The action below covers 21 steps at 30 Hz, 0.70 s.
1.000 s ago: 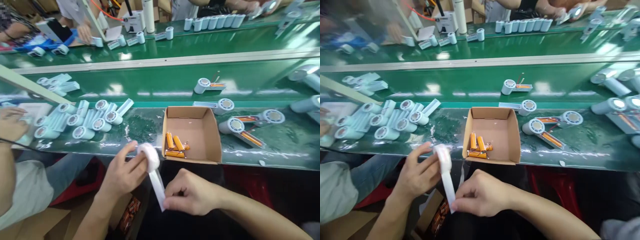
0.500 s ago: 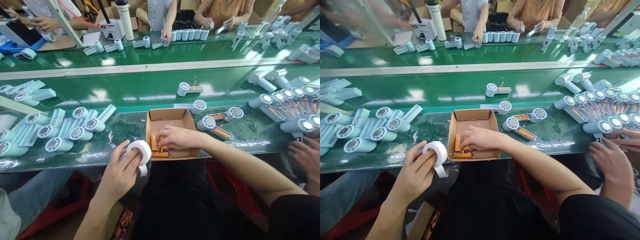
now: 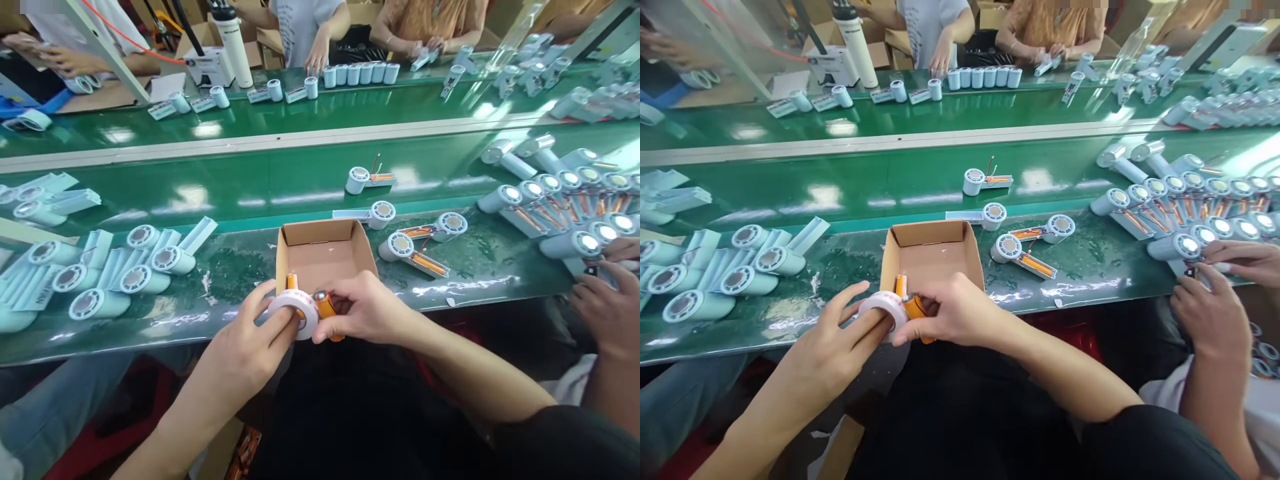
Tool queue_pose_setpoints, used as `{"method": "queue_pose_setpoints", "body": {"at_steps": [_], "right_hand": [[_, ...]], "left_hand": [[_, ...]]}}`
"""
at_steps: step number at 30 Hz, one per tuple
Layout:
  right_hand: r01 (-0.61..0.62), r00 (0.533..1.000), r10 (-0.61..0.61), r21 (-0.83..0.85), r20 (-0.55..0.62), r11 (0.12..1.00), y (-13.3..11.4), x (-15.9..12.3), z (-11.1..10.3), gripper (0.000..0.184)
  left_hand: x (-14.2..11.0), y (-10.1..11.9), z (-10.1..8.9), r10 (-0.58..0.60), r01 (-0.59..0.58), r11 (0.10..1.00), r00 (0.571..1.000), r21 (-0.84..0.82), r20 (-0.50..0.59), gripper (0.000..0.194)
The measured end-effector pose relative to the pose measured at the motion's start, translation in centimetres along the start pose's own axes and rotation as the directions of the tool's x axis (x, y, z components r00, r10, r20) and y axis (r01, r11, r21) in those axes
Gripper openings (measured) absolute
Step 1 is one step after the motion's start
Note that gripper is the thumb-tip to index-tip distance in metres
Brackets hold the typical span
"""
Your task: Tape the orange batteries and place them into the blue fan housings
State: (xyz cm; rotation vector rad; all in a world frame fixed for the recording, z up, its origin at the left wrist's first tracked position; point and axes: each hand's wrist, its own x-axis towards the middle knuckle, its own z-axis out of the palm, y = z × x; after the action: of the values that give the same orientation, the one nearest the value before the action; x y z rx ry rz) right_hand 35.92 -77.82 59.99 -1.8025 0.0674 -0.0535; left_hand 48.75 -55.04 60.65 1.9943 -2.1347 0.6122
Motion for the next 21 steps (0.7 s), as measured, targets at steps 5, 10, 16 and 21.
{"method": "queue_pose_setpoints", "body": {"at_steps": [5, 10, 16, 21], "right_hand": [[-0.135, 0.975, 0.193, 0.403, -0.109, 0.905, 1.1, -2.2, 0.4, 0.043], [0.243, 0.734, 0.374, 0.734, -0.567, 0.635, 2.5, -2.3, 4.1, 0.049], [0.388, 0.665, 0.225, 0.586, -0.713, 0.712, 3.5, -2.9, 8.2, 0.046], [0.41, 0.69, 0.087, 0.487, -0.719, 0.771, 2.6, -1.6, 0.1, 0.036]], "left_hand": [[2.2, 2.6, 0.1, -0.036, 0.035, 0.995, 0.999, 0.098, 0.008, 0.03], [3.2, 4.7, 1.8, -0.176, 0.182, 0.983, 0.963, 0.01, -0.204, 0.025], [3.9, 6.7, 4.0, -0.391, 0.362, 0.921, 0.844, -0.146, -0.368, 0.031], [2.1, 6.6, 4.0, -0.359, 0.271, 0.92, 0.875, -0.285, -0.326, 0.029]]}}
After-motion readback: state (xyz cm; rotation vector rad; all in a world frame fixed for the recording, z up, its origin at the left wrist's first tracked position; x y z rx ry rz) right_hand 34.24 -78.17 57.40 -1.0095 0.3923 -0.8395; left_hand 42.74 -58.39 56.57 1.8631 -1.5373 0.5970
